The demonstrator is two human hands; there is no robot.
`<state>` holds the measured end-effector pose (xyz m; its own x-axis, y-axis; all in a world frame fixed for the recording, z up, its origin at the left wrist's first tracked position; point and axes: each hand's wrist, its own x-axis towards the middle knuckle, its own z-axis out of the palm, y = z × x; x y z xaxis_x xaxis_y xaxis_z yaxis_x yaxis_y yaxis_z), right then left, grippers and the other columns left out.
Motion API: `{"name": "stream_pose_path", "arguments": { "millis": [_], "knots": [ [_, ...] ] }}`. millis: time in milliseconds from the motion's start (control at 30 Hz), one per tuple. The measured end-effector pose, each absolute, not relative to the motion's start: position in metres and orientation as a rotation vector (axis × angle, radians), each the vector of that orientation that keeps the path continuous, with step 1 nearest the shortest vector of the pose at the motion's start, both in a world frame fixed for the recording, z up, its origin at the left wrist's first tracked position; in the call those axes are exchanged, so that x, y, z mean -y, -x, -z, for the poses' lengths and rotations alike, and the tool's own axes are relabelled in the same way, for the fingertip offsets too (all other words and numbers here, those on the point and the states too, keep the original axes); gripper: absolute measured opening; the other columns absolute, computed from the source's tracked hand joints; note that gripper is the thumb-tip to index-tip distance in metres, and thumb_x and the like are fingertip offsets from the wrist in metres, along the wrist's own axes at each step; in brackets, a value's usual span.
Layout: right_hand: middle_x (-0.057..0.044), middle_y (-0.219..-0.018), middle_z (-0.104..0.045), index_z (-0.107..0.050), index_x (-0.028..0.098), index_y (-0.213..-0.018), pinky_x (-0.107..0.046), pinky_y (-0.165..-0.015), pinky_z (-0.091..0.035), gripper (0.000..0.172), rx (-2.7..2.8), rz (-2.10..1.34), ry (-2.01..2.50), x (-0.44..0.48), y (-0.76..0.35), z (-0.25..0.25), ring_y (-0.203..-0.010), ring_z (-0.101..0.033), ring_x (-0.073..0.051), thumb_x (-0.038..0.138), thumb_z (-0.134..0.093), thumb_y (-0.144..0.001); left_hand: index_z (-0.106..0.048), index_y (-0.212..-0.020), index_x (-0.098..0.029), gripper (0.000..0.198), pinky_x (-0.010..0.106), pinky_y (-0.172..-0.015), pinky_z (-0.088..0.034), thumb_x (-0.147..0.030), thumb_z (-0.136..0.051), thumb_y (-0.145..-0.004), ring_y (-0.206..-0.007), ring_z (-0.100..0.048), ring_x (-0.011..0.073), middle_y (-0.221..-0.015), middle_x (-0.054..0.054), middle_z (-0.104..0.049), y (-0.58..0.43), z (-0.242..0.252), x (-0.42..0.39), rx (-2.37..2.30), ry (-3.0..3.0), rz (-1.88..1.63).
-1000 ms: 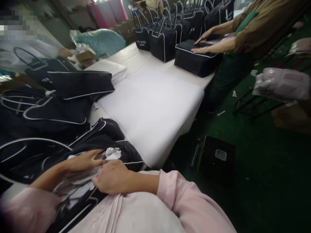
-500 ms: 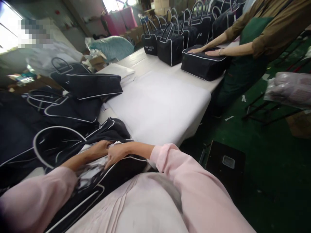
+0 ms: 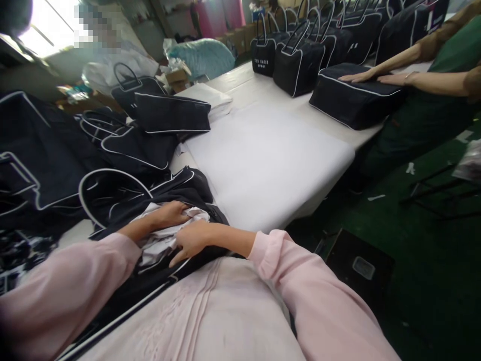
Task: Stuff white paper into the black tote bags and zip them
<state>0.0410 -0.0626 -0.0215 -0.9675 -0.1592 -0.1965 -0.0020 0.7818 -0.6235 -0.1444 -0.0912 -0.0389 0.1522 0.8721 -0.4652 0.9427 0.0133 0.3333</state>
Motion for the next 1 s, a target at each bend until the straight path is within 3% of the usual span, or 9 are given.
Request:
{"name": "stream_pose_path", "arguments": {
  "millis": [100, 167, 267, 333, 467, 567, 700, 900, 1000],
  "knots": [
    [-0.002, -0.076, -0.070, -0.073, 0.016, -0.085, -0.026, -0.055, -0.036, 0.044, -2.650, 1.205, 0.207, 0.060, -0.038, 0.035, -0.061, -0.056, -0.013, 0.057, -0.056, -0.089, -0.070, -0.105, -0.021, 0.030, 0.027, -0.085, -0.048, -0.035, -0.050, -0.087, -0.099, -0.067, 0.0230, -0.107, 0.006, -0.073, 0.143, 0.036, 0.091, -1.728, -1.887, 0.173],
    [-0.003, -0.094, -0.073, -0.072, 0.016, -0.101, -0.023, -0.068, -0.042, 0.036, -2.549, 1.343, 0.324, 0.060, -0.037, 0.043, -0.077, -0.062, -0.013, 0.048, -0.057, -0.091, -0.069, -0.106, -0.020, 0.031, 0.028, -0.083, -0.048, -0.033, -0.051, -0.085, -0.097, -0.067, 0.0237, -0.108, 0.007, -0.073, 0.142, 0.035, 0.091, -1.746, -1.888, 0.191],
    [-0.010, -0.122, -0.067, -0.063, 0.013, -0.126, -0.024, -0.085, -0.044, 0.048, -2.429, 1.336, 0.409, 0.062, -0.030, 0.044, -0.100, -0.063, -0.018, 0.046, -0.057, -0.092, -0.069, -0.108, -0.020, 0.033, 0.028, -0.078, -0.047, -0.032, -0.055, -0.081, -0.093, -0.068, 0.0242, -0.109, 0.008, -0.073, 0.143, 0.038, 0.091, -1.777, -1.869, 0.219],
    [-0.012, -0.112, -0.070, -0.068, 0.012, -0.118, -0.028, -0.080, -0.045, 0.047, -2.366, 1.238, 0.352, 0.064, -0.021, 0.039, -0.093, -0.064, -0.020, 0.049, -0.055, -0.092, -0.069, -0.107, -0.021, 0.033, 0.029, -0.077, -0.047, -0.033, -0.055, -0.080, -0.092, -0.067, 0.0246, -0.108, 0.008, -0.073, 0.145, 0.041, 0.091, -1.785, -1.859, 0.225],
    [-0.006, -0.075, -0.066, -0.070, 0.012, -0.074, -0.028, -0.066, -0.040, 0.046, -2.258, 1.163, 0.201, 0.066, -0.006, 0.030, -0.069, -0.057, -0.017, 0.054, -0.057, -0.088, -0.069, -0.107, -0.021, 0.032, 0.029, -0.078, -0.045, -0.032, -0.055, -0.080, -0.095, -0.066, 0.0249, -0.109, 0.008, -0.072, 0.146, 0.042, 0.091, -1.792, -1.843, 0.203],
    [0.001, -0.065, -0.055, -0.064, 0.013, -0.071, -0.025, -0.058, -0.035, 0.044, -2.212, 1.490, 0.232, 0.061, -0.008, 0.031, -0.060, -0.048, -0.011, 0.054, -0.058, -0.087, -0.069, -0.104, -0.020, 0.031, 0.028, -0.075, -0.043, -0.035, -0.053, -0.083, -0.091, -0.065, 0.0228, -0.107, 0.008, -0.072, 0.150, 0.041, 0.091, -1.808, -1.817, 0.158],
    [0.003, -0.068, -0.056, -0.062, 0.014, -0.076, -0.024, -0.064, -0.036, 0.032, -2.695, 1.808, 0.004, 0.067, -0.026, 0.035, -0.068, -0.051, -0.011, 0.045, -0.068, -0.084, -0.065, -0.077, -0.016, 0.023, 0.026, -0.059, -0.036, -0.036, -0.053, -0.080, -0.068, -0.059, 0.0177, -0.079, 0.005, -0.070, 0.161, 0.044, 0.091, -1.840, -1.750, 0.145],
    [0.000, -0.069, -0.063, -0.062, 0.017, -0.071, -0.032, -0.074, -0.034, 0.035, -3.806, 1.026, -0.096, 0.100, -0.042, 0.047, -0.071, -0.054, -0.015, 0.044, -0.059, -0.093, -0.047, -0.058, -0.016, 0.030, 0.026, -0.051, -0.024, -0.036, -0.047, -0.079, -0.055, -0.042, 0.0120, -0.055, -0.002, -0.044, 0.159, 0.040, 0.103, -1.798, -1.730, 0.203],
    [0.002, -0.066, -0.061, -0.057, 0.018, -0.067, -0.032, -0.073, -0.035, 0.035, -3.984, 0.844, 0.051, 0.111, -0.050, 0.046, -0.066, -0.052, -0.014, 0.039, -0.055, -0.095, -0.051, -0.062, -0.015, 0.030, 0.024, -0.052, -0.027, -0.036, -0.047, -0.084, -0.058, -0.047, 0.0124, -0.059, -0.002, -0.050, 0.143, 0.023, 0.126, -1.684, -1.768, 0.256]
  ]
}}
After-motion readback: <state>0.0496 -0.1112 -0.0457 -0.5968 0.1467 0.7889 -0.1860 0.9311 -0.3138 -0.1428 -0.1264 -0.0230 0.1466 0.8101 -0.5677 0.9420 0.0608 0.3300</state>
